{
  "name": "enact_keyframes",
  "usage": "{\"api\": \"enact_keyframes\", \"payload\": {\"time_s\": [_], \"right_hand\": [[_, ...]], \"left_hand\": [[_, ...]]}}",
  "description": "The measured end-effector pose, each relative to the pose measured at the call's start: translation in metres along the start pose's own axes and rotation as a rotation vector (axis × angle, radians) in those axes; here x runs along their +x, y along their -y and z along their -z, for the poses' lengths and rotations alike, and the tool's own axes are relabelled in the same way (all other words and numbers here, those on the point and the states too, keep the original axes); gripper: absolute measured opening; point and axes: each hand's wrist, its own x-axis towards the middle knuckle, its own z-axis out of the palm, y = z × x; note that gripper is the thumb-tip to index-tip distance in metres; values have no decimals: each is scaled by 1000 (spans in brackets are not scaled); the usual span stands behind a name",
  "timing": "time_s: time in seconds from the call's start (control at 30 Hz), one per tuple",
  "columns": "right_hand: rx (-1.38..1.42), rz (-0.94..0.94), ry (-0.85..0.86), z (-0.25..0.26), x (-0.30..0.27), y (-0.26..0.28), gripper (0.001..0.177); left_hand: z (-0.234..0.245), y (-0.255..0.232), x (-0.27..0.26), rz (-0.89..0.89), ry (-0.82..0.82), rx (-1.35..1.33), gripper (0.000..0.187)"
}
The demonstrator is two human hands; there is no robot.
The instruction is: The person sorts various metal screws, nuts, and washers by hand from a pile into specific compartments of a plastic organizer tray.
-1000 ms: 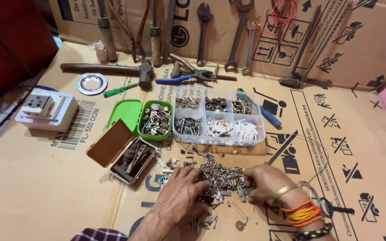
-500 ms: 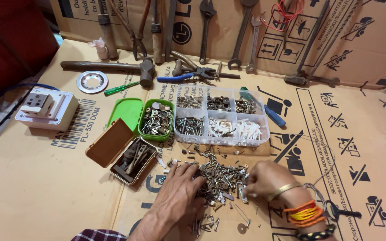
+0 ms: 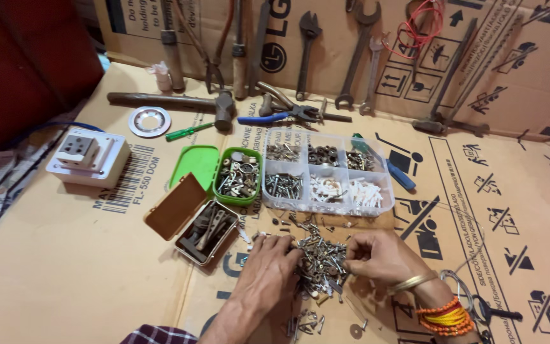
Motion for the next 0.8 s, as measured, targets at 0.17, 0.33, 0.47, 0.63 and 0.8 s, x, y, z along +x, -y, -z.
{"api": "enact_keyframes", "payload": {"time_s": [0.17,0.33,0.47,0.63,0.8], "right_hand": [[161,109,-214,-15,7,41,18],[289,264,-279,-11,71,99,19],[-114,467,-502,-9,141,148,23],[-319,450,-532,-18,193,188,15],[-582,402,-532,-38,210,194,12]], "left_hand": [[1,-3,1,11,7,-44,36],[6,-7,0,-3,-21,-46,35],[11,-9,-1,13,-36,-55,33],[12,-11,-1,30,-79,-47,28],[12,-9,-1,7,-135,-69,33]]}}
